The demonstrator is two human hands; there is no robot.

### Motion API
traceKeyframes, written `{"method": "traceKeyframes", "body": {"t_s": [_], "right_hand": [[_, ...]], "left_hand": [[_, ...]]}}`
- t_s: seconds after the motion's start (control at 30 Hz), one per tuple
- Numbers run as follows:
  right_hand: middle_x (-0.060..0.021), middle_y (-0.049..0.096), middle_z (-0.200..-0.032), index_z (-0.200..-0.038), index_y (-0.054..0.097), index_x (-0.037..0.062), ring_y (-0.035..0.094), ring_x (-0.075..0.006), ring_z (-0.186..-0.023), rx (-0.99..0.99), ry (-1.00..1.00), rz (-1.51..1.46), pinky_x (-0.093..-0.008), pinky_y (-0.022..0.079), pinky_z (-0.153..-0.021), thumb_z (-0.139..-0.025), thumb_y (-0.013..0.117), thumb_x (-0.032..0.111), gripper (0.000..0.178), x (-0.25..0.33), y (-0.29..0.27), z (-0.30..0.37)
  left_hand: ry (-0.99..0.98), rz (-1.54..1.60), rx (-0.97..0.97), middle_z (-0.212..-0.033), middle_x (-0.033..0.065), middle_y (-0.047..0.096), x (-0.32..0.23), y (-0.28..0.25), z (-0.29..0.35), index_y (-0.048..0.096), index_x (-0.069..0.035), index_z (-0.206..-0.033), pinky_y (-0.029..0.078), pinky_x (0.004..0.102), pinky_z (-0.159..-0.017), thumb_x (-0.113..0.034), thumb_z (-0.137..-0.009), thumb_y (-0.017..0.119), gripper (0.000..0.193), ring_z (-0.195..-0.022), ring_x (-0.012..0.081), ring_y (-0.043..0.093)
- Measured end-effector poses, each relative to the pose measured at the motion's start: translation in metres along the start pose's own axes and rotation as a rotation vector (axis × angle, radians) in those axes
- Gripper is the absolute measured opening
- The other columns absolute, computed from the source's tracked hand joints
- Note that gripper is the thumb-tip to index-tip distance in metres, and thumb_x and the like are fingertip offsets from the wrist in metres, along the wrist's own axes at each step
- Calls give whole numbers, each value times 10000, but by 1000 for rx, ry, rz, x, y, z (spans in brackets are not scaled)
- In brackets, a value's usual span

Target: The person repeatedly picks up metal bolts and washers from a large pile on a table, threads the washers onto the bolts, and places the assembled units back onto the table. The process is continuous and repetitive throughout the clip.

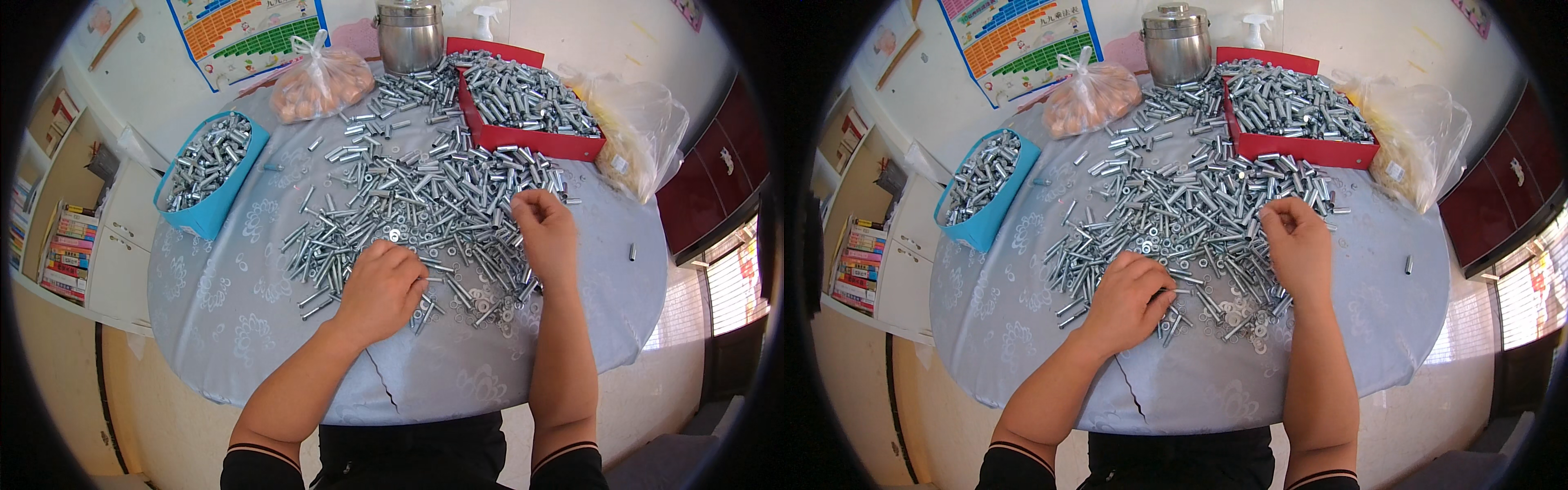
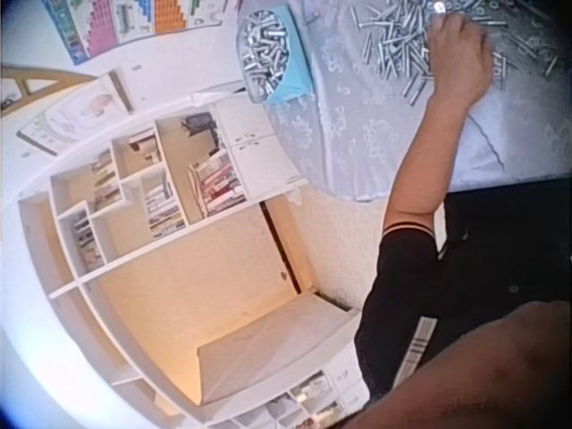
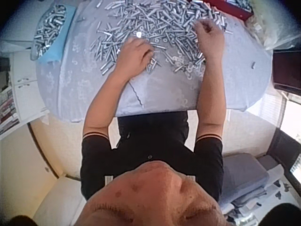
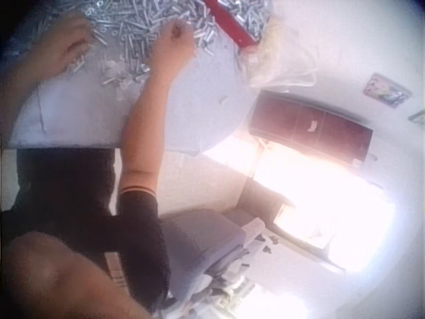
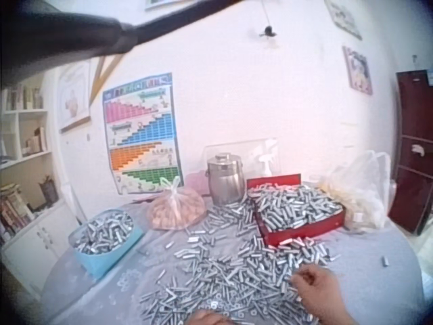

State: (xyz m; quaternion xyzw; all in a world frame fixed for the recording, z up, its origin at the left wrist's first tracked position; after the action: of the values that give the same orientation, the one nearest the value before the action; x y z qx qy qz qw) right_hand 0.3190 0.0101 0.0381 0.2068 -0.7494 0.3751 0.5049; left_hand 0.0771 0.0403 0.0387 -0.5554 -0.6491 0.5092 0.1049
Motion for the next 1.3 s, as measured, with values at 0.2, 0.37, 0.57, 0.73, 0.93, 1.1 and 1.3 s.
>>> {"method": "traceKeyframes", "body": {"t_s": [0.2,0.37,0.57,0.73,0.93,1.1,1.3], "right_hand": [[-75,642,-759,-981,663,34,619,-222,-680,100,-79,419,-346,494,-641,-750,775,210,312,4,19,8],[-97,663,-825,-973,673,32,627,-227,-719,101,-98,403,-352,500,-670,-752,756,175,275,-2,18,6],[-101,640,-897,-1005,688,31,582,-189,-700,162,-175,213,-310,486,-664,-780,707,39,226,17,25,13],[-94,619,-917,-1035,669,24,549,-165,-681,251,-284,135,-290,475,-655,-813,688,19,223,33,37,22],[-120,624,-930,-1064,640,17,624,-225,-746,373,-342,60,-321,501,-683,-865,642,28,199,55,57,41],[-131,629,-936,-1050,639,22,629,-264,-757,365,-383,125,-333,502,-684,-862,638,29,189,60,57,44],[-124,632,-921,-1048,645,43,636,-282,-773,394,-440,133,-350,504,-687,-860,646,53,188,63,63,48]], "left_hand": [[-259,300,-260,-896,52,645,25,-30,5,651,-41,-929,493,315,-726,-84,-867,665,77,-787,183,608],[-632,1192,-463,-926,58,639,59,-19,17,594,1,-1194,551,258,-660,-64,-944,588,258,-735,132,640],[-607,1635,-411,-938,68,638,79,-8,21,573,-5,-1227,580,324,-714,-99,-990,510,263,-800,171,666],[-612,1720,-357,-950,79,646,75,-2,19,555,-14,-1242,589,357,-781,-92,-991,508,266,-881,215,686],[-619,1764,-282,-1000,85,653,68,0,17,541,-16,-1267,578,366,-845,-80,-986,516,289,-951,234,682],[-614,1728,-264,-1026,81,645,69,0,16,577,-20,-1192,534,393,-929,-79,-978,530,227,-1000,222,653],[-619,1314,-354,-1006,61,641,74,-8,20,596,-34,-1128,521,351,-878,-51,-948,566,183,-928,172,633]]}}
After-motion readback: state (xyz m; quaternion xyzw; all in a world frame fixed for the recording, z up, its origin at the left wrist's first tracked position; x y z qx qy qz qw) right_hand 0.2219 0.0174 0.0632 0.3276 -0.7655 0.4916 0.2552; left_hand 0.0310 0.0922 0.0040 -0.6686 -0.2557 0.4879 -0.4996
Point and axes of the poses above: each hand's wrist, its own z-axis away from the middle knuckle, its own y-axis out of the palm, x = y × z, the point moved 9 cm from there along -z, towards the middle knuckle
